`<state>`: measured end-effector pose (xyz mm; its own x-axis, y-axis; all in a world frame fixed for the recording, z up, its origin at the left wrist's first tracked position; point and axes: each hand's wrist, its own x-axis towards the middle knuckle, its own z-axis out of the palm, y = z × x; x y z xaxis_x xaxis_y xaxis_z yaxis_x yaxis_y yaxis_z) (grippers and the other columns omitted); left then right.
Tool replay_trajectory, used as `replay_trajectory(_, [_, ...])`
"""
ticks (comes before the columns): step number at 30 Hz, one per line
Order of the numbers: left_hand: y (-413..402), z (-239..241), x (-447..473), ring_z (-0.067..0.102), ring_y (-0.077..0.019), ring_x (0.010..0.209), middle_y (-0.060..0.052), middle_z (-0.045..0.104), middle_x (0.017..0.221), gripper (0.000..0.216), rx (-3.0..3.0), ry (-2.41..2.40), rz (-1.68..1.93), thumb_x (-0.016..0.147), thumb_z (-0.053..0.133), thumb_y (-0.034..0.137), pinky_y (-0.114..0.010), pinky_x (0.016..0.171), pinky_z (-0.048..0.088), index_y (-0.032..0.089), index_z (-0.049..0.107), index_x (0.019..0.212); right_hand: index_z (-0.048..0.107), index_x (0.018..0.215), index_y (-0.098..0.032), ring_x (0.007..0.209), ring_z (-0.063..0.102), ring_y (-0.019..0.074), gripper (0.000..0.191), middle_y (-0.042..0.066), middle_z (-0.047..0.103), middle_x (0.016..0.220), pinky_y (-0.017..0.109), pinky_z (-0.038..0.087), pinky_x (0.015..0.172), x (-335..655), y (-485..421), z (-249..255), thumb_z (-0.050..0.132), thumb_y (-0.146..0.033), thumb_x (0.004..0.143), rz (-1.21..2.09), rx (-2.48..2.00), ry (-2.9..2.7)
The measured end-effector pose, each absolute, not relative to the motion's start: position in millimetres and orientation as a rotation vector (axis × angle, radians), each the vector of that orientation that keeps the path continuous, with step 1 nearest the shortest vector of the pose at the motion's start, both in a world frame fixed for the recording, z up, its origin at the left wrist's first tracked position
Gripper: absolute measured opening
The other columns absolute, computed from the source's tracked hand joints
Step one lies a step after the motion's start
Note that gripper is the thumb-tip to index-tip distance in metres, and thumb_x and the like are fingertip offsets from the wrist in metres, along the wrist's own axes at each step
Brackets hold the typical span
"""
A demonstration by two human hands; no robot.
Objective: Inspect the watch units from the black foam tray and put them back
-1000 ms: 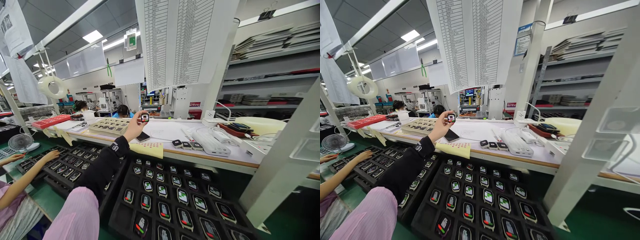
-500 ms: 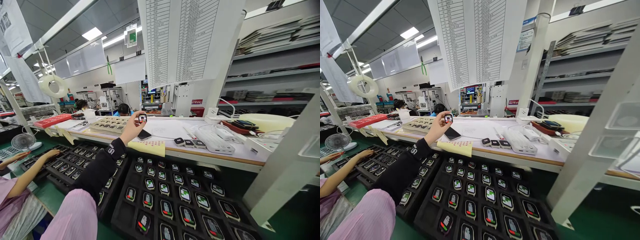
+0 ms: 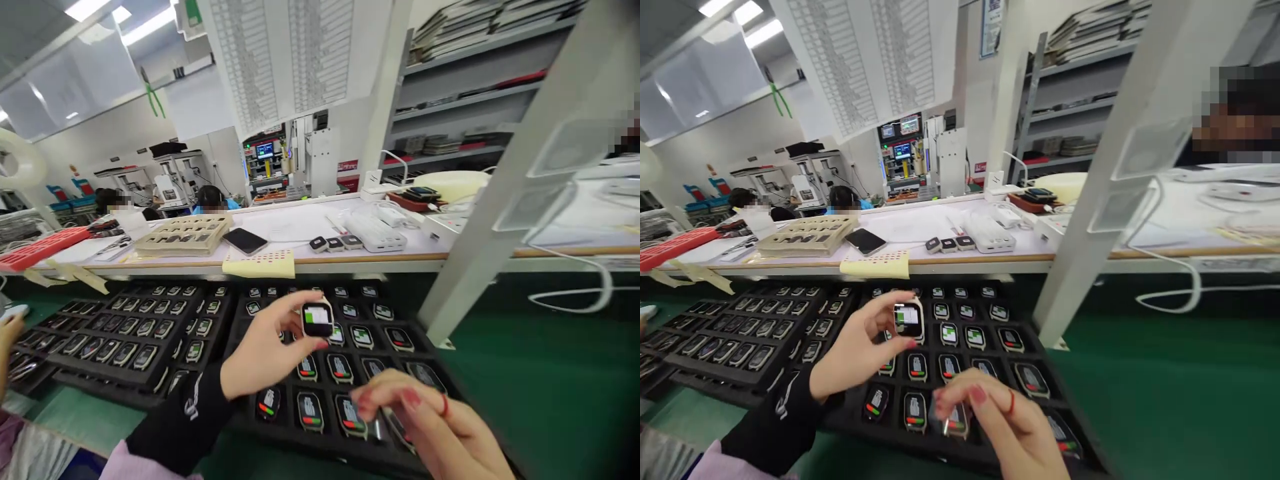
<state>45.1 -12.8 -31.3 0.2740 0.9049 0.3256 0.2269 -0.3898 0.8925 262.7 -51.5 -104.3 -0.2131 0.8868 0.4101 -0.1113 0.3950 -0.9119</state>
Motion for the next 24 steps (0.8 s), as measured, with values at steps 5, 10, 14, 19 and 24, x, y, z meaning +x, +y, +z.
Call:
replay_trajectory(5, [-35, -40, 66, 0.059, -0.0097, 0.067, 0.001, 0.068, 0.094, 0.05, 1.841, 1.042, 1.128, 0.075, 0.079, 0.019, -0.024, 0.07, 0.052, 0.031, 0.065, 0.121, 0.076, 0.092, -0.024, 0.079, 0.071, 0.0229, 0.014, 0.007, 0.072, 0.088, 0.027, 0.061, 0.073, 265, -56, -69, 0.07, -0.036, 0.096, 0.824, -0.742, -1.325])
replay_trajectory(10, [-34, -44, 71, 0.059, -0.008, 0.067, 0.002, 0.069, 0.103, 0.051, 1.853, 1.007, 1.176, 0.075, 0.08, 0.02, -0.021, 0.07, 0.053, 0.034, 0.065, 0.121, 0.073, 0.112, -0.033, 0.076, 0.07, 0.0179, 0.022, 0.002, 0.07, 0.097, 0.022, 0.061, 0.072, 257, -60, -52, 0.072, -0.023, 0.093, 0.691, -0.777, -1.333])
replay_trajectory(14, [-36, -43, 74, 0.059, -0.008, 0.066, 0.003, 0.068, 0.095, 0.052, 1.934, 0.993, 1.206, 0.076, 0.08, 0.021, -0.021, 0.07, 0.053, 0.035, 0.064, 0.123, 0.077, 0.088, -0.033, 0.083, 0.064, 0.0156, 0.018, -0.001, 0.067, 0.091, 0.018, 0.055, 0.073, 253, -58, -50, 0.068, -0.017, 0.092, 0.576, -0.734, -1.432])
replay_trajectory(19, [-38, -44, 75, 0.06, -0.0081, 0.07, 0.002, 0.069, 0.104, 0.049, 1.961, 0.99, 1.243, 0.078, 0.079, 0.022, -0.021, 0.071, 0.054, 0.035, 0.064, 0.122, 0.075, 0.092, -0.034, 0.07, 0.062, 0.0124, 0.022, -0.005, 0.068, 0.08, 0.015, 0.053, 0.067, 242, -55, -55, 0.069, -0.014, 0.089, 0.603, -0.769, -1.377])
replay_trajectory(24, [-39, -46, 75, 0.06, -0.0077, 0.068, 0.003, 0.069, 0.099, 0.048, 2.043, 1.009, 1.276, 0.08, 0.078, 0.024, -0.022, 0.072, 0.052, 0.034, 0.062, 0.124, 0.068, 0.078, -0.026, 0.071, 0.063, 0.0127, 0.014, -0.003, 0.066, 0.08, 0.014, 0.052, 0.063, 233, -51, -59, 0.071, -0.016, 0.087, 0.658, -0.762, -1.25])
